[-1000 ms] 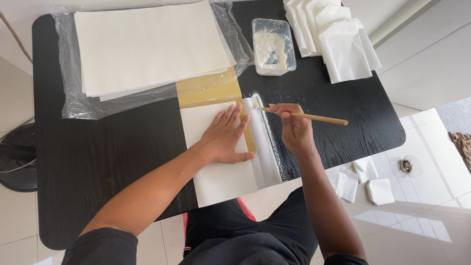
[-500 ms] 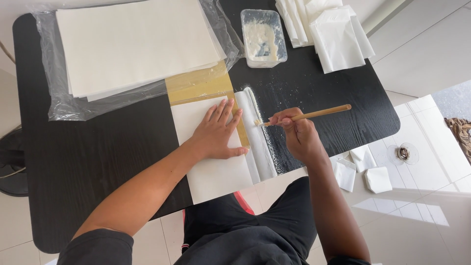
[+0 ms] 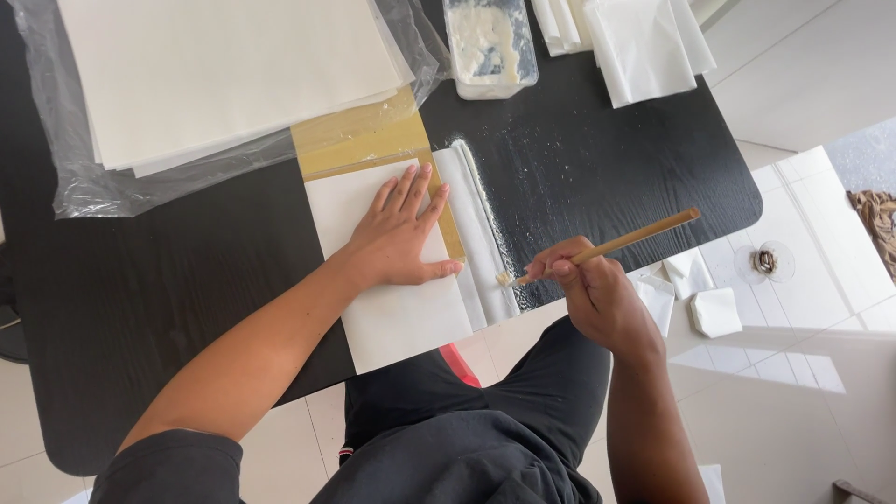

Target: The person applies white adhesive to a rectangular sheet of paper using a brush, then folds and presses the edges to form a small packet. They repeat the process by applying adhesive to the folded edges and pressing them together.

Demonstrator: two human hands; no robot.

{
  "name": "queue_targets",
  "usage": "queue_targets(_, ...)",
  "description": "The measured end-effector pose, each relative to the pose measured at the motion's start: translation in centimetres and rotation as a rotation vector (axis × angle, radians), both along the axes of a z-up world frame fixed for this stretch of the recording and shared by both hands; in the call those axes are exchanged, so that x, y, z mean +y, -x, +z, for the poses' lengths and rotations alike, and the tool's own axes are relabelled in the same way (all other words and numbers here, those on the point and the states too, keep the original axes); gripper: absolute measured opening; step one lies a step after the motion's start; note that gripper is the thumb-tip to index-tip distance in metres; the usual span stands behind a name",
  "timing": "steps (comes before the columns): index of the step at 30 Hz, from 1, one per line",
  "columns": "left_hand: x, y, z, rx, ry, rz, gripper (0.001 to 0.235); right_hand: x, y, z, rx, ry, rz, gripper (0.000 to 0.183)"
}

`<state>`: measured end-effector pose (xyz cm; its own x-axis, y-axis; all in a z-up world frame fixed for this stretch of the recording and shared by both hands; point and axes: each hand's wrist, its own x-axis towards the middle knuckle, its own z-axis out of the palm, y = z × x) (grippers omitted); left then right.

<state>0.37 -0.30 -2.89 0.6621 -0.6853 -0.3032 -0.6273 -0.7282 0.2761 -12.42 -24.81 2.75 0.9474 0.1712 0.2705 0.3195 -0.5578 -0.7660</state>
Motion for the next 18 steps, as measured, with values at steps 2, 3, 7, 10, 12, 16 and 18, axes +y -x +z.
queue_targets(2,0.0,-0.1,0.0,-0.002,0.002,-0.004,0.110,-0.5,0.7,0.2,0.028,-0.009,0.000,0.029)
queue_targets(3,0.0,-0.1,-0.1,-0.007,0.005,-0.001,0.110,-0.8,1.1,0.4,0.054,-0.016,0.008,0.030)
queue_targets(7,0.0,-0.1,0.2,0.016,-0.009,-0.001,0.111,-1.7,2.0,0.5,0.087,-0.043,0.024,0.027)
queue_targets(10,0.0,-0.1,0.2,0.024,-0.011,0.002,0.111,-2.2,2.5,1.0,0.102,-0.094,0.064,0.027)
queue_targets(12,0.0,0.0,0.3,0.027,-0.010,0.007,0.111,-2.6,2.8,1.2,0.024,-0.106,0.075,0.029)
queue_targets(16,0.0,-0.1,0.4,0.029,-0.003,0.002,0.111,-2.8,2.7,1.0,-0.051,-0.143,0.075,0.031)
queue_targets(18,0.0,0.0,0.3,0.028,-0.010,0.000,0.111,-2.3,2.0,0.0,-0.200,-0.206,0.027,0.034)
